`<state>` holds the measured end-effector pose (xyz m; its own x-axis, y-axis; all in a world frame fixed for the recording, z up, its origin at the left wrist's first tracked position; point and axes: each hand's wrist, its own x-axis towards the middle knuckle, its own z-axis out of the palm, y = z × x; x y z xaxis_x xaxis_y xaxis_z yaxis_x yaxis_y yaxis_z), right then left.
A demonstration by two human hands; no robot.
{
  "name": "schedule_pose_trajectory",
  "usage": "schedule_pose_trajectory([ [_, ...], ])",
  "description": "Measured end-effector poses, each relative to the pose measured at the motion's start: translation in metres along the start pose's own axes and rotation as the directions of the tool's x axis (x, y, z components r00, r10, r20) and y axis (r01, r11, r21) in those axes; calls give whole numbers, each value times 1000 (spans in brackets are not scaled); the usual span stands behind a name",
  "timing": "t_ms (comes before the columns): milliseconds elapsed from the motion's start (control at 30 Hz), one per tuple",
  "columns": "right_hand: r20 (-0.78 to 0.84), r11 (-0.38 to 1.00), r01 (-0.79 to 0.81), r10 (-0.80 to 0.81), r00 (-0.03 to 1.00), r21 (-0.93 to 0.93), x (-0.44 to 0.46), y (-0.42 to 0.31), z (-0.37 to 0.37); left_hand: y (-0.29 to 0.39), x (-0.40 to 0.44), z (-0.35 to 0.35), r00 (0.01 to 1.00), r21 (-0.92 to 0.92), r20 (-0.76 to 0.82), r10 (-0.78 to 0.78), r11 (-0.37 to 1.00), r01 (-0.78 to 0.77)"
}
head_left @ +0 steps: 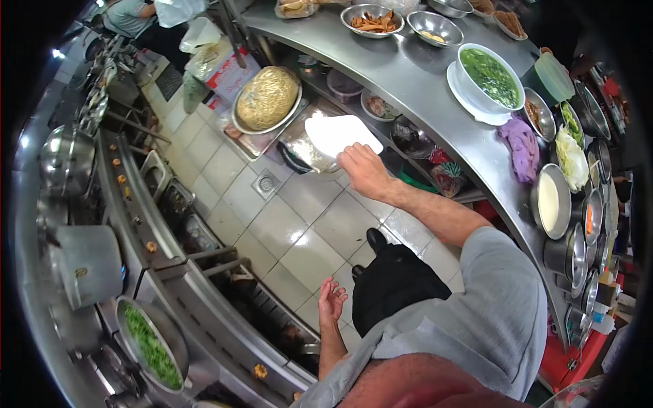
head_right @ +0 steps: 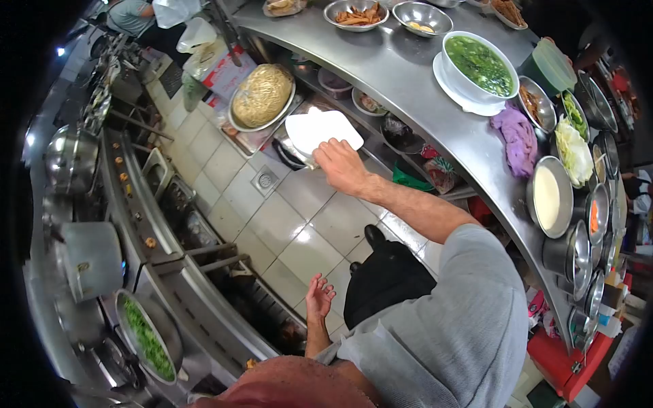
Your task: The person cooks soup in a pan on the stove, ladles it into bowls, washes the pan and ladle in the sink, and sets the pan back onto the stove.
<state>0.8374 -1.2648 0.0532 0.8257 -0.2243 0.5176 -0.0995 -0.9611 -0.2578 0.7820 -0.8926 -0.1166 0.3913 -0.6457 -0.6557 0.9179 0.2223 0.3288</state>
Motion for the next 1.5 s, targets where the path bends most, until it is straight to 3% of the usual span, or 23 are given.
schedule_pose_trajectory([
  [67, -39, 997, 67, -66, 997, 30, 6, -22, -49, 7, -32, 8, 998, 81, -50, 27, 996, -23],
  [233, 5, 961, 122, -125, 992, -246, 24, 17, -116, -5, -106, 22, 978, 92, -142, 153, 986, -141],
  [333, 78, 934, 120, -99, 992, -338, 22, 75, -112, -45, -147, 19, 907, 113, -364, 214, 976, -184],
  [467, -93, 928, 59, -100, 991, -369, 7, 144, -85, -120, -206, 5, 739, 103, -644, 197, 980, -172],
  [533, 175, 929, 39, 28, 984, -369, 18, 148, -108, -172, -216, -27, 688, 19, -700, 191, 968, -250],
  [567, 151, 921, 10, 54, 987, -390, 17, 156, -106, -201, -223, -41, 674, -62, -710, 204, 936, -348],
  [633, 59, 899, 163, -152, 987, -407, 12, 183, -91, -221, -238, -20, 495, 39, -832, 250, 917, -397],
  [667, 87, 929, 128, -104, 991, -346, 16, 204, -85, -233, -240, -19, 403, 82, -867, 294, 881, -466],
  [700, 95, 849, 209, -187, 978, -485, 14, 241, -69, -243, -247, -24, 410, -4, -873, 264, 837, -547],
  [767, -11, 806, -58, 64, 998, -590, 29, 188, -98, -247, -265, -5, 246, -3, -934, 258, 685, -729],
  [833, -73, 862, -184, 170, 983, -473, 38, 115, -119, -257, -282, -2, 130, 13, -962, 240, 516, -857],
  [900, 62, 965, -104, 122, 991, -242, 48, 62, -104, -259, -299, -12, 59, 59, -929, 366, 302, -951],
  [933, 184, 891, -21, -70, 980, 453, 55, 72, -54, -263, -314, -16, 35, 65, -940, 341, 278, -958],
  [967, 246, 906, 23, -140, 959, 422, 49, 10, -62, -258, -331, -7, 12, 21, -951, 310, 100, -995],
  [1000, 241, 794, 10, -197, 950, 608, 38, -27, -37, -257, -346, -4, -4, -20, -959, 285, -79, -997],
  [1067, 664, 488, -486, -305, 683, 724, 4, -138, -41, -262, -384, -11, -106, -18, -902, 419, -281, -960],
  [1200, 622, 330, -730, -766, 164, 599, -104, -351, -128, -256, -471, -5, -217, -104, -700, 680, -398, -912],
  [1300, 490, 499, -757, -828, -273, 421, -185, -470, -171, -233, -531, -6, -85, -195, -658, 748, -279, -940],
  [1367, 374, 537, -798, -824, -426, 274, -246, -531, -163, -224, -551, -52, 168, -640, -349, 922, -104, -761],
  [1400, 289, 557, -804, -821, -493, 210, -254, -551, -184, -208, -548, -24, 113, -357, -579, 808, -126, -925],
  [1433, 277, 415, -906, -883, -379, 82, -301, -586, -176, -190, -544, 8, 45, -12, -782, 622, 57, -998],
  [1467, 311, 598, -800, -771, -556, 54, -303, -601, -182, -172, -539, 40, -21, 166, -914, 405, 325, -931],
  [1500, 421, 547, -824, -789, -448, 149, -283, -595, -214, -176, -535, 39, -142, 232, -902, 409, 182, -955],
])
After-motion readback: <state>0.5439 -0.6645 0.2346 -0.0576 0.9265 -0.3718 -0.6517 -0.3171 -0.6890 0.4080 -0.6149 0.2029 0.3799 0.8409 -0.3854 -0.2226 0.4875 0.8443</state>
